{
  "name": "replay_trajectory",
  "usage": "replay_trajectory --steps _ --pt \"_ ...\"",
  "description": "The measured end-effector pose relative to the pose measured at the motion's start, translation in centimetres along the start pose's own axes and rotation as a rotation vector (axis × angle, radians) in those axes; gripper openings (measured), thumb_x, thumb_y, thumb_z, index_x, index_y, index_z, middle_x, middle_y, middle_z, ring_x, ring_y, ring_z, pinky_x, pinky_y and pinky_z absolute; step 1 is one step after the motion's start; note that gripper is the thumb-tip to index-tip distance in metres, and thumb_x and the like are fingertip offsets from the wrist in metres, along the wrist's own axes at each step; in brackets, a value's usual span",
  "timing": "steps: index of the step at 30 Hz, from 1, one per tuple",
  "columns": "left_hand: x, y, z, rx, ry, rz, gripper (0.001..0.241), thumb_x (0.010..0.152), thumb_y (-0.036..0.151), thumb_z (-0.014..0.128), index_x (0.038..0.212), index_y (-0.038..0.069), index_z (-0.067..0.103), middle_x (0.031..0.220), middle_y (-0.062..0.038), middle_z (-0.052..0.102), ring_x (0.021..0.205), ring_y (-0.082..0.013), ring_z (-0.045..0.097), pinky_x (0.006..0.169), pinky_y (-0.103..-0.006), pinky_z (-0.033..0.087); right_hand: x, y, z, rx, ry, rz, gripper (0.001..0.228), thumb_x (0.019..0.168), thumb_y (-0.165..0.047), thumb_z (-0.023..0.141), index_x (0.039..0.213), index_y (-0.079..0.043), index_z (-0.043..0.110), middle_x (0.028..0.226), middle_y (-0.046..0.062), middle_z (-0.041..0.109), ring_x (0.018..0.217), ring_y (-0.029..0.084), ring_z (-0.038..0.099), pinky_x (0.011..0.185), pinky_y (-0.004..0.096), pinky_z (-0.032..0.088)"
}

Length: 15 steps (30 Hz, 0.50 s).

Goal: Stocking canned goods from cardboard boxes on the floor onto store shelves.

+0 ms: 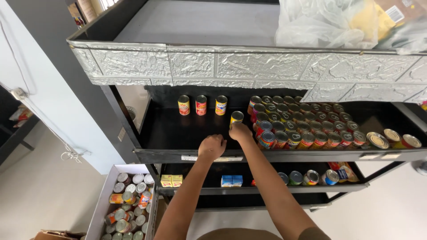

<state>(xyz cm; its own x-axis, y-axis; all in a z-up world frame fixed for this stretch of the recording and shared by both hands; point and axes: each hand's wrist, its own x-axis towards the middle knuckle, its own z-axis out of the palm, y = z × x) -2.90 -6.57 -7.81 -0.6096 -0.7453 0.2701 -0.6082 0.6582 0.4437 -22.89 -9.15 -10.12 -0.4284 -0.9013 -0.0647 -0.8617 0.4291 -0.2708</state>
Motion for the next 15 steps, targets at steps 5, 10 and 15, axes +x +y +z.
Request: replay_trajectory --steps 5,10,15 --pt "0.6 -0.2 0.0 0.042 -0.041 -0.02 0.033 0.097 0.037 0.058 0.1 0.006 0.07 0.104 -0.016 0.073 0.1 -0.0351 0.07 0.088 -0.0466 0.056 4.9 -0.5 -0.3 -0.027 0.057 0.076 0.049 0.092 -0.03 0.059 0.139 -0.014 0.057 0.137 0.016 0.061 0.123 0.037 0.061 0.095 0.053 0.054" --pt "0.6 -0.1 -0.5 0.06 -0.085 -0.025 0.035 0.098 0.038 0.058 0.102 0.005 0.07 0.104 -0.017 0.073 0.101 -0.0352 0.07 0.089 -0.0462 0.056 4.8 -3.6 0.4 -0.17 0.135 0.076 0.054 0.093 -0.029 0.062 0.145 -0.021 0.047 0.154 0.017 0.039 0.134 0.041 0.05 0.098 0.053 0.052" --pt "0.6 -0.2 -0.2 0.016 -0.124 -0.02 0.033 0.095 0.036 0.06 0.099 0.005 0.07 0.103 -0.016 0.074 0.101 -0.0346 0.069 0.09 -0.0455 0.055 6.7 -4.9 2.2 0.218 0.297 -0.14 0.079 0.094 -0.019 0.066 0.16 -0.032 0.025 0.147 0.034 0.037 0.124 0.05 0.054 0.099 0.052 0.052"
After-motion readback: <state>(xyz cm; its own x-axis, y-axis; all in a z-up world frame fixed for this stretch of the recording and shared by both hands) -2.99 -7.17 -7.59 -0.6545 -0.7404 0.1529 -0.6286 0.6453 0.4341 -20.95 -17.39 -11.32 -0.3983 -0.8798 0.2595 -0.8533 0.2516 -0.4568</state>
